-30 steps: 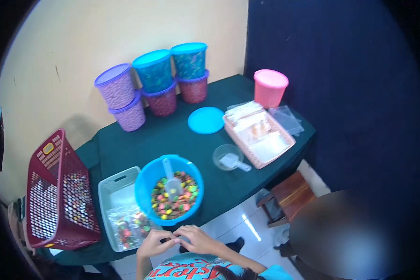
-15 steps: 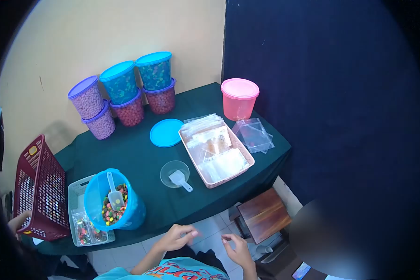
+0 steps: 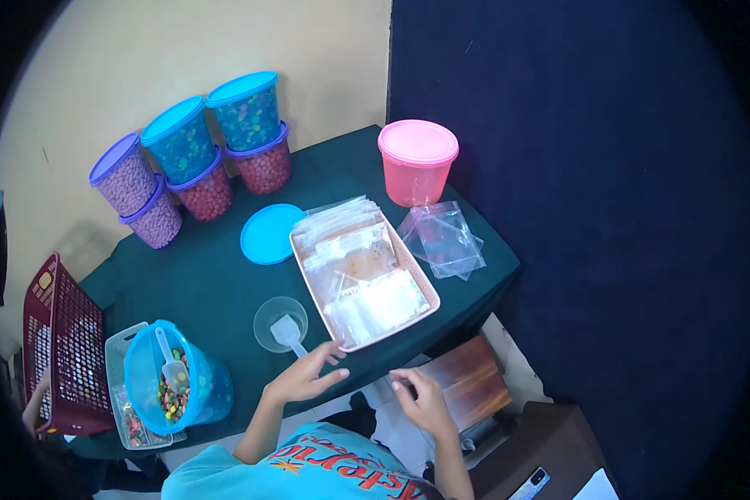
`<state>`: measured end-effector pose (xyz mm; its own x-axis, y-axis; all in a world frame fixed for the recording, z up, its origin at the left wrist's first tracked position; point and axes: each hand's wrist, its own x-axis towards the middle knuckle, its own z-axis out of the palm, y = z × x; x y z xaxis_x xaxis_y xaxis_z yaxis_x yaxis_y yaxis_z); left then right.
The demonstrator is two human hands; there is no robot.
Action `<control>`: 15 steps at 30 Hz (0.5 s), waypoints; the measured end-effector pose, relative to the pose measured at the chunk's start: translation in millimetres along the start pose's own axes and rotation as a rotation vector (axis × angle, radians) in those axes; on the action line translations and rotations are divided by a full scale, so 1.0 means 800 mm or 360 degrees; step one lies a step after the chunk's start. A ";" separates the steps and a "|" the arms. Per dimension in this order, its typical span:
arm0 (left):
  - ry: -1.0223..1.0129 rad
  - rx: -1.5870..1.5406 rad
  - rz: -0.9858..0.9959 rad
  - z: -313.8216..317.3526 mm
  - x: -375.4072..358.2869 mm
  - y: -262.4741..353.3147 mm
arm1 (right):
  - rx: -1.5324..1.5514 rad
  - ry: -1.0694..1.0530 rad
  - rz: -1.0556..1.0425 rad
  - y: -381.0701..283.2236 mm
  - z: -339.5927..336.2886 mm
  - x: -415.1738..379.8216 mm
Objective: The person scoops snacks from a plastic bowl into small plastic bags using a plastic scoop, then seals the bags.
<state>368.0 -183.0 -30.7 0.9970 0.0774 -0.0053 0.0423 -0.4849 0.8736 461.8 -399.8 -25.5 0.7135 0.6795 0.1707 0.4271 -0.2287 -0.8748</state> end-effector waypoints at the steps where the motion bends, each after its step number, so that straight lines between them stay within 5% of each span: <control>1: -0.0144 0.0077 -0.0076 -0.006 0.009 0.004 | -0.0043 0.0013 -0.0044 0.006 -0.005 0.019; 7: -0.0452 0.0113 -0.0135 -0.009 0.037 -0.006 | -0.0219 -0.0120 -0.0215 0.044 0.000 0.120; 15: -0.0292 0.0094 -0.0151 -0.001 0.022 -0.008 | -0.0757 -0.0777 -0.0395 0.098 0.048 0.225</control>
<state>385.5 -178.1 -36.0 0.9833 -0.0319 -0.1792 0.1348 -0.5338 0.8348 602.0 -268.7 -81.0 0.2821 0.9592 0.0194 0.8190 -0.2303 -0.5255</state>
